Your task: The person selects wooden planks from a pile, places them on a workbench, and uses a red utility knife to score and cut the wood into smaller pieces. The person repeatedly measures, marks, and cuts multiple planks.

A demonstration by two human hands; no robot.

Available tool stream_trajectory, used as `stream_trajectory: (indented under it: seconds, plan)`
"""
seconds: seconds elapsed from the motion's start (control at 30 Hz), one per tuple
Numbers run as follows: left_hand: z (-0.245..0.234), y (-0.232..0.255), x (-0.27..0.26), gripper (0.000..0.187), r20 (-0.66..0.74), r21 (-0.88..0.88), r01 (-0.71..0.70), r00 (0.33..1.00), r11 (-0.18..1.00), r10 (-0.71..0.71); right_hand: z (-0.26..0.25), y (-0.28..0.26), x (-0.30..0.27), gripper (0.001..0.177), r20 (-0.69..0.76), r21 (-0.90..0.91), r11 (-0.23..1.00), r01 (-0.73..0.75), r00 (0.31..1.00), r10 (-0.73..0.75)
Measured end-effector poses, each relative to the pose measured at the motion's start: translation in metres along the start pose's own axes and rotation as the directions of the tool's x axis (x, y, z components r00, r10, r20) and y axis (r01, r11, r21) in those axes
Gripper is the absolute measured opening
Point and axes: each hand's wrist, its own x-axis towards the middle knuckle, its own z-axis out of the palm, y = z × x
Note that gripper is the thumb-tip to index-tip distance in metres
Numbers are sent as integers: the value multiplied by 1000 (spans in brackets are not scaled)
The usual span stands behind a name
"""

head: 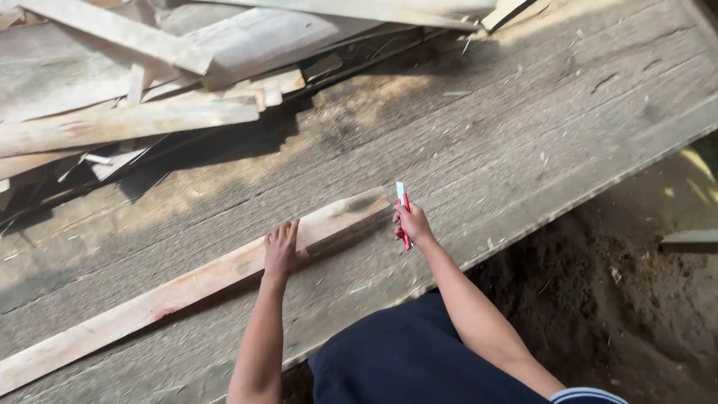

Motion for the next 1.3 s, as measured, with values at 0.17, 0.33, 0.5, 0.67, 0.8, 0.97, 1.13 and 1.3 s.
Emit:
stream_trajectory:
  seconds: [0.17, 0.33, 0.5, 0.67, 0.8, 0.97, 1.13, 1.3]
  plan:
    - [7, 114, 80, 96, 19, -52, -22, 1000, 998, 23, -97, -40, 58, 27, 3, 58, 998, 14, 1000, -15]
    - [19, 206, 164, 93, -13, -69, -35, 999, 997, 35, -199, -43, 164, 7, -29, -41, 996, 74, 997, -75]
    - [3, 265, 212, 90, 36, -122, 118, 993, 985, -114, -275, -102, 243, 6, -177, -183, 976, 117, 973, -149]
    - [5, 278, 237, 86, 166, -117, 240, 961, 964, -220, -319, -186, 366, 9, -204, -243, 959, 149, 958, -201]
    - [35, 281, 237, 79, 95, -61, 245, 966, 968, -239, -316, -243, 446, 16, -286, -218, 959, 181, 928, -240]
    - [45, 282, 234, 75, 44, -224, 268, 963, 937, -265, -304, -289, 524, 12, -388, -269, 956, 118, 895, -219]
    - [34, 287, 234, 79, 125, -383, 329, 944, 863, -305, -291, -309, 571, 40, -503, -296, 952, -83, 861, -81]
    - [29, 290, 233, 81, 93, -342, 307, 952, 888, -293, -287, -294, 616, 47, -543, -365, 921, -134, 835, -93]
